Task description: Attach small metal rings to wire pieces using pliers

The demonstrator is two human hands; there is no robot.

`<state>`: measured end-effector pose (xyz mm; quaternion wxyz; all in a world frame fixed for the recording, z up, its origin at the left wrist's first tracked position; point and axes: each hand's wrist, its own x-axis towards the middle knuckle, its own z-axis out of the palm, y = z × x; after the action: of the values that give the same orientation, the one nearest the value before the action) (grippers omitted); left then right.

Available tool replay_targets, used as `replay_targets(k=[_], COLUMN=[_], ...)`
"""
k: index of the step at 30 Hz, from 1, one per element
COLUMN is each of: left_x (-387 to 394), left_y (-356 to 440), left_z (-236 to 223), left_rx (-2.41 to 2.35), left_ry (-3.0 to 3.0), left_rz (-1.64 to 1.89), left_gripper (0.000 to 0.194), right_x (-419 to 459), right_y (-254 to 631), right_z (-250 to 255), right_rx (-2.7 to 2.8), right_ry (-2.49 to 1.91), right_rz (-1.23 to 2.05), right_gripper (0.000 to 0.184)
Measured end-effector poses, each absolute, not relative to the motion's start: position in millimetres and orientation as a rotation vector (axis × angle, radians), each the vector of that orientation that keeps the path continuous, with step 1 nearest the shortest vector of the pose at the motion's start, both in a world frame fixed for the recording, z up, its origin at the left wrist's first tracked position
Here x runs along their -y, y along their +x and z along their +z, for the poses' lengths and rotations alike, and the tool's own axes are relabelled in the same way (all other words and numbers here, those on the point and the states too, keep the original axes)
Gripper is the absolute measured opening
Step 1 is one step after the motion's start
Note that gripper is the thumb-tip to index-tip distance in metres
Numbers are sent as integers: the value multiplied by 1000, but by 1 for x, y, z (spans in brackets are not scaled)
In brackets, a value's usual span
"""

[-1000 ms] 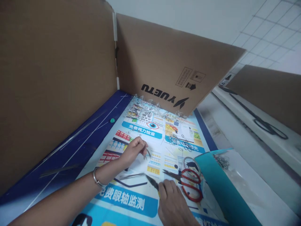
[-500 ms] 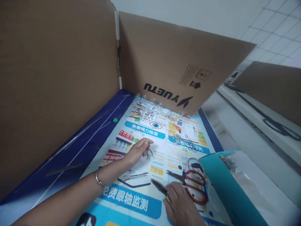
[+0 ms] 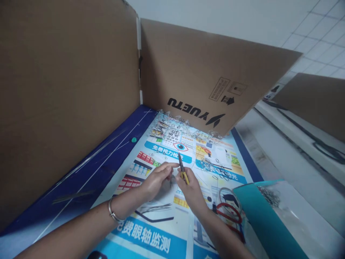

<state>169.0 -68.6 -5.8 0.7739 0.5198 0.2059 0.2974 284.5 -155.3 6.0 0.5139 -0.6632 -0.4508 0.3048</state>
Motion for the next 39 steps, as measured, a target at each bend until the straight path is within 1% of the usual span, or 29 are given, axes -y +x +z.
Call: replay_targets(k=[3,7,13,17,21,32,35,39], left_x=[67,67,74,79,81,85,83,73], left_y=[170,170,172,175,176,179,176,172], left_z=[-7,-8,-8,-9,-9,-9,-7,-7], left_rx=[-493,-574,-673,-655,-554,-504,-548,-693], left_ry=[1098,1063,1102,1055,990,962,1060,1250], left_rz=[665,651,765,746,696,671,700,757], left_gripper=[36,39,33,32,33,45,41,29], right_x=[139,138,146,147,144,144,144,142], right_y=[278,271,266,265,267,266,269,277], right_z=[-7,-19,-23,-21,-23,-28,-25,-20], right_rx=[999,940,885,910,868,827,802,755], right_ry=[-1521,-1496,-1469,-1470,-1460,-1417,-1373,-1331], right_rz=[697,702,723,695,734,760,785,791], right_gripper=[16,16,18,17,22,21,20,17])
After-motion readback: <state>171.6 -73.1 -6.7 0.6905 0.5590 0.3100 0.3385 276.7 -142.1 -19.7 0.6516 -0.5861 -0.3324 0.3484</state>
